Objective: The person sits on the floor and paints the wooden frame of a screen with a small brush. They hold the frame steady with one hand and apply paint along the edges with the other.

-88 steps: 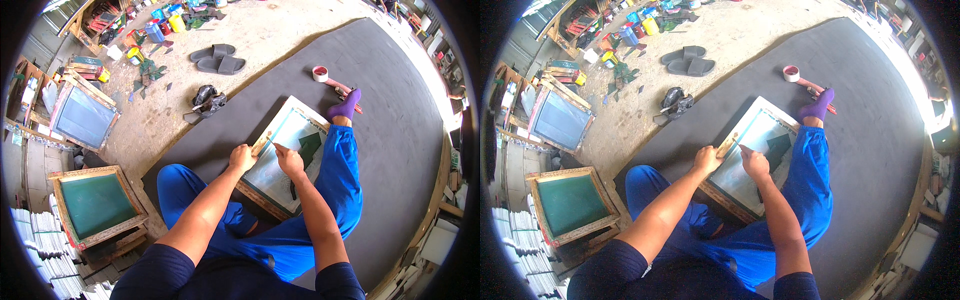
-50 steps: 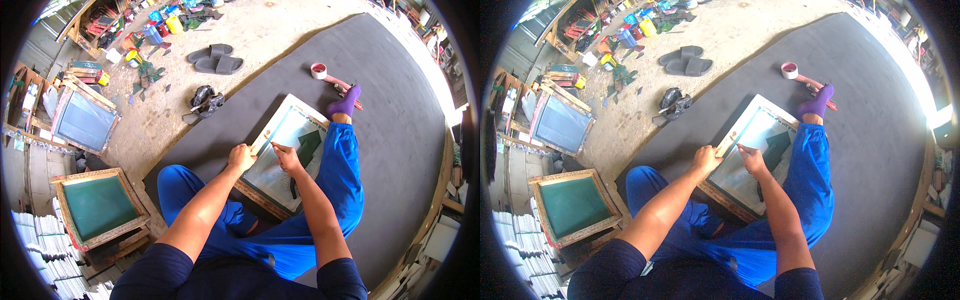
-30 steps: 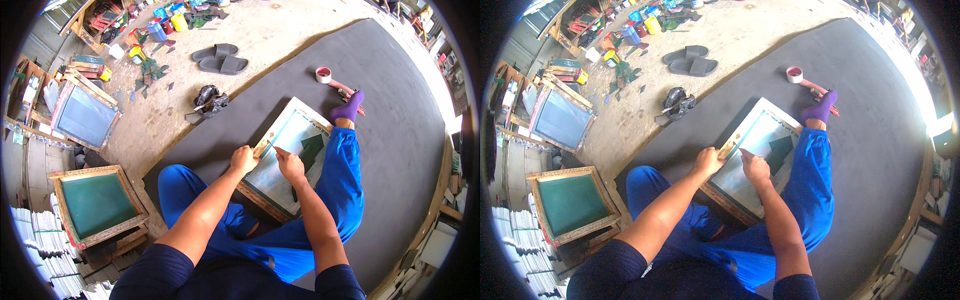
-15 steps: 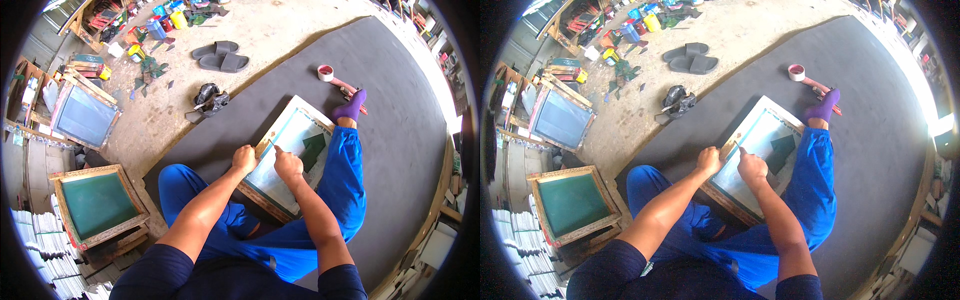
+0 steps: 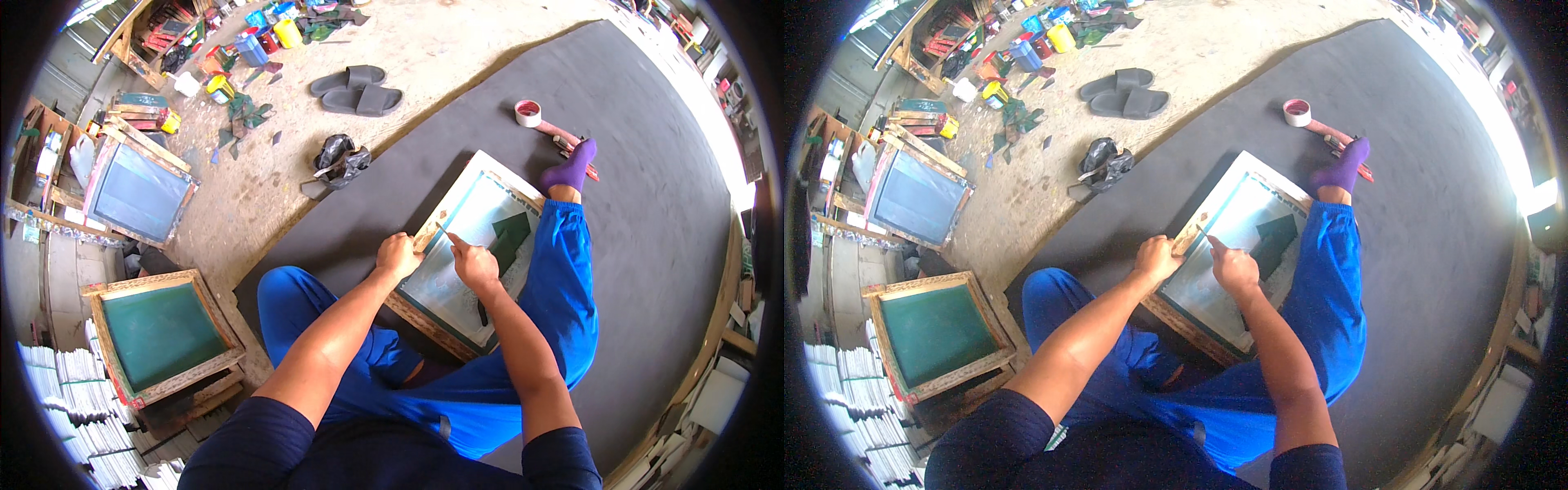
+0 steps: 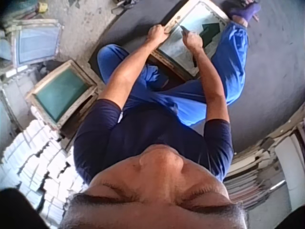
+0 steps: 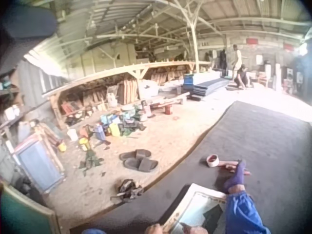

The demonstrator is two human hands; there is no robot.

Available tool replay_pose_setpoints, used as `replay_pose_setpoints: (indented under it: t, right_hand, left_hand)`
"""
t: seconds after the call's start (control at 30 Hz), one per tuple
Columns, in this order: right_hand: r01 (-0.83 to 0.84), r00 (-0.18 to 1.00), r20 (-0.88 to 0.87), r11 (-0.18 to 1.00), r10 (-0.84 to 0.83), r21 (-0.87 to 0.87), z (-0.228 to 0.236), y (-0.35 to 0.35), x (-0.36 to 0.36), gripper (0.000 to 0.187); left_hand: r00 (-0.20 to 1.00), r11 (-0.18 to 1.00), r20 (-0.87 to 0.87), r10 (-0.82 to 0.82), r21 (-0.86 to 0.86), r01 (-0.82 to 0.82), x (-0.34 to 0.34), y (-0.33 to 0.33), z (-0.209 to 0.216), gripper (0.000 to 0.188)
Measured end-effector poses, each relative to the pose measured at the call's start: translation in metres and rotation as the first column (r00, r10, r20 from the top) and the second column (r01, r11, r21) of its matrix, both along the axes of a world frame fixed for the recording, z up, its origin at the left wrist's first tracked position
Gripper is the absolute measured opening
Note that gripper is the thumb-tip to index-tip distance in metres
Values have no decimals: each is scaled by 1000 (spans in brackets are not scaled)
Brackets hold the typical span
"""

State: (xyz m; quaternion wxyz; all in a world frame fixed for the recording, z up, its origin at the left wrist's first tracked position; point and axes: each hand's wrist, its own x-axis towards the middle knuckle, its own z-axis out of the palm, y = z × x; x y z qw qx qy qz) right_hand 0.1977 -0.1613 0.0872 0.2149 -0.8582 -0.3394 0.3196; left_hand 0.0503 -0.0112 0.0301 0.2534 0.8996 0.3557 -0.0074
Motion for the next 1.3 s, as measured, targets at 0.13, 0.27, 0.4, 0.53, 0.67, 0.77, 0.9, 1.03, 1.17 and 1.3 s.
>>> replay_pose_setpoints:
  t: [0.13,0.27,0.4,0.53,0.67,0.77,0.9,1.03,1.17,1.3]
  right_hand:
    - [145,950,-300,971,-82,193,-55,-12,15,38]
    - [28,987,-159,991,-7,131,-38,-9,14,38]
    - [-67,997,32,998,66,4,-16,-9,11,36]
    - [-3,991,-120,911,57,412,-80,-14,31,38]
    - [74,942,-328,909,71,409,-75,-9,37,38]
    - [230,803,-590,956,-80,183,-37,-9,32,37]
    - [309,729,-669,941,-143,135,-49,-10,32,38]
    - [-133,981,190,809,26,572,-138,-15,33,39]
    - [219,855,-518,923,-25,316,-81,-1,34,38]
    - [393,245,-895,882,-373,-260,-28,4,49,39]
  left_hand:
    - [1000,1000,4,-14,-11,14,7,-3,1,40]
    - [999,1000,33,-3,5,3,0,-1,-4,39]
    - [1000,1000,-24,8,-26,-9,1,-2,4,40]
    - [1000,1000,-17,-3,-30,2,6,-4,5,40]
    - [999,999,-50,-10,-45,8,2,0,7,40]
    - [997,998,-81,-4,-59,0,3,-1,15,41]
    - [998,998,-61,12,-59,-16,3,-2,14,41]
    - [1000,999,-21,-16,-38,15,8,-5,8,41]
    - [1000,1000,11,-5,-11,6,-4,3,-4,40]
    - [1000,1000,-9,-19,-11,19,2,0,1,39]
